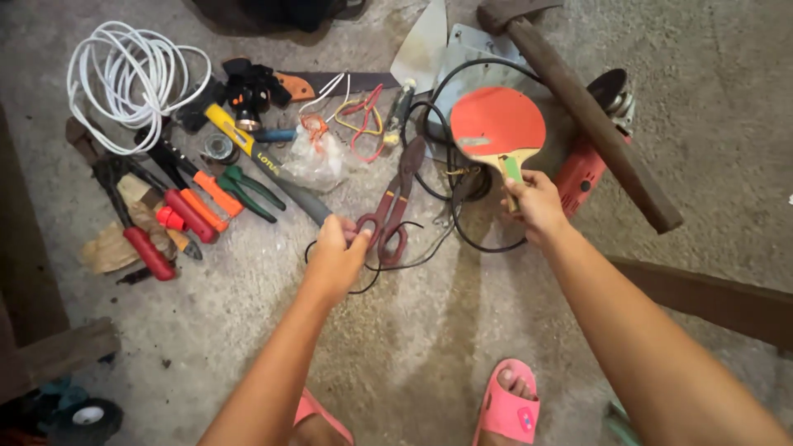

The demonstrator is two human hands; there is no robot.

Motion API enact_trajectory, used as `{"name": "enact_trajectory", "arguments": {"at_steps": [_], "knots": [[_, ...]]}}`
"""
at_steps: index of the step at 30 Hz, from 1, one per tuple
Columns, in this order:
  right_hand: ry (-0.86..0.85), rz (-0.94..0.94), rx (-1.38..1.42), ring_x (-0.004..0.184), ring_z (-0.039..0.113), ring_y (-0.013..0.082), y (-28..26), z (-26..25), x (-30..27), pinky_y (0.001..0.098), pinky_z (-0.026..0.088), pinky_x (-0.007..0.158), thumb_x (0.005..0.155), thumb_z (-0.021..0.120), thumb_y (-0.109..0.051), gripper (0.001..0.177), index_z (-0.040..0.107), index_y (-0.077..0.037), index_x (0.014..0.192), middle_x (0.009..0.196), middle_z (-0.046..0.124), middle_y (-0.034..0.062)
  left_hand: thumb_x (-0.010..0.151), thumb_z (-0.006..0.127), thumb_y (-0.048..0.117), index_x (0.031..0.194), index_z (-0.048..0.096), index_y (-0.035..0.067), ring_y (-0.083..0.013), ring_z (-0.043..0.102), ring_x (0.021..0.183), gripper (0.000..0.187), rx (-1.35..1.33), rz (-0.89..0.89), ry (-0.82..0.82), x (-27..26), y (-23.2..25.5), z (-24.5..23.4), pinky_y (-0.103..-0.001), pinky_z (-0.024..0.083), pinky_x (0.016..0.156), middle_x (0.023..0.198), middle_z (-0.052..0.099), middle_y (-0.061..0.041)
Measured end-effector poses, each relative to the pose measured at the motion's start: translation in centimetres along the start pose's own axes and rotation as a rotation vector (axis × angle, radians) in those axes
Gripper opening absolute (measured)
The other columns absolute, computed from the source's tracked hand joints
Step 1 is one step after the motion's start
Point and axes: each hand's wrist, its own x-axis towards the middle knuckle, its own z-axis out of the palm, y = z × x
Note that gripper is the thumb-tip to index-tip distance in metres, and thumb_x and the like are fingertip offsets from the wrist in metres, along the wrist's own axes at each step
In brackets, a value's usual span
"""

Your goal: Sorting and examining various hand tools and equipment on a workbench and floor.

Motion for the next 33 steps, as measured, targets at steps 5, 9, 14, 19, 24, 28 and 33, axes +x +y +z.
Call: {"name": "enact_trajectory", "arguments": {"at_steps": [5,9,14,19,24,28,33], "knots": [[-0.017,0.036,-0.101,0.073,0.058,0.0197,2.0,-2.3,4.8,0.0365,0.045,0.054,0.094,0.064,-0.012,0.030,0.059,-0.007,0.123,0.099,0.060,0.0086,0.091,0.068,0.030,0.106,0.059,0.002,-0.0272,0.069,0.088,0.032,-0.093,-0.110,-0.100,0.3,1.4,-0.9,-0.040,0.054,0.080,0.098,0.070,-0.015],[0.031,0.146,-0.068,0.092,0.057,0.0230,-4.5,-0.9,-0.7,0.0457,0.048,0.062,0.088,0.063,-0.023,0.040,0.056,-0.015,0.126,0.112,0.059,0.0070,0.090,0.068,0.025,0.110,0.057,0.001,-0.0244,0.071,0.081,0.033,-0.126,-0.211,-0.154,0.0,3.3,-2.7,-0.039,0.055,0.076,0.094,0.072,-0.016],[0.037,0.054,-0.104,0.106,0.058,0.0215,-8.6,-0.2,-4.1,0.0480,0.046,0.076,0.091,0.062,-0.037,0.044,0.052,-0.024,0.132,0.132,0.059,-0.0015,0.092,0.069,0.023,0.120,0.052,-0.001,-0.0246,0.068,0.080,0.040,-0.146,-0.017,0.040,-1.1,4.0,-6.5,-0.039,0.055,0.074,0.101,0.067,-0.017],[-0.106,-0.088,-0.117,0.102,0.065,0.0207,-14.6,5.2,-12.3,0.0437,0.050,0.085,0.096,0.059,-0.037,0.041,0.058,-0.015,0.130,0.118,0.070,0.0063,0.095,0.072,0.021,0.122,0.052,-0.002,-0.0241,0.066,0.079,0.041,-0.099,0.107,0.181,-4.1,7.1,-13.2,-0.037,0.053,0.073,0.102,0.067,-0.016],[-0.320,-0.141,-0.034,0.096,0.070,0.0223,-21.6,12.7,-22.2,0.0369,0.048,0.080,0.096,0.057,-0.035,0.040,0.063,-0.008,0.125,0.109,0.075,0.0108,0.094,0.065,0.020,0.122,0.049,0.001,-0.0177,0.070,0.073,0.038,-0.374,-0.087,0.111,-7.5,13.1,-22.8,-0.033,0.055,0.063,0.105,0.064,-0.010],[-0.406,-0.169,-0.129,0.101,0.070,0.0181,-29.1,19.3,-31.8,0.0340,0.050,0.084,0.095,0.055,-0.037,0.044,0.062,-0.009,0.129,0.111,0.074,0.0072,0.095,0.066,0.020,0.122,0.050,0.001,-0.0165,0.071,0.074,0.036,-0.385,-0.077,0.189,-9.7,14.9,-31.1,-0.031,0.056,0.067,0.103,0.067,-0.010],[-0.618,-0.246,-0.089,0.102,0.069,0.0230,-35.3,27.5,-40.7,0.0427,0.053,0.089,0.095,0.054,-0.038,0.048,0.060,-0.005,0.129,0.111,0.073,0.0112,0.098,0.063,0.019,0.124,0.050,0.002,-0.0138,0.071,0.079,0.034,-0.483,0.123,0.361,-12.7,14.9,-42.3,-0.030,0.057,0.071,0.099,0.071,-0.009]]}}
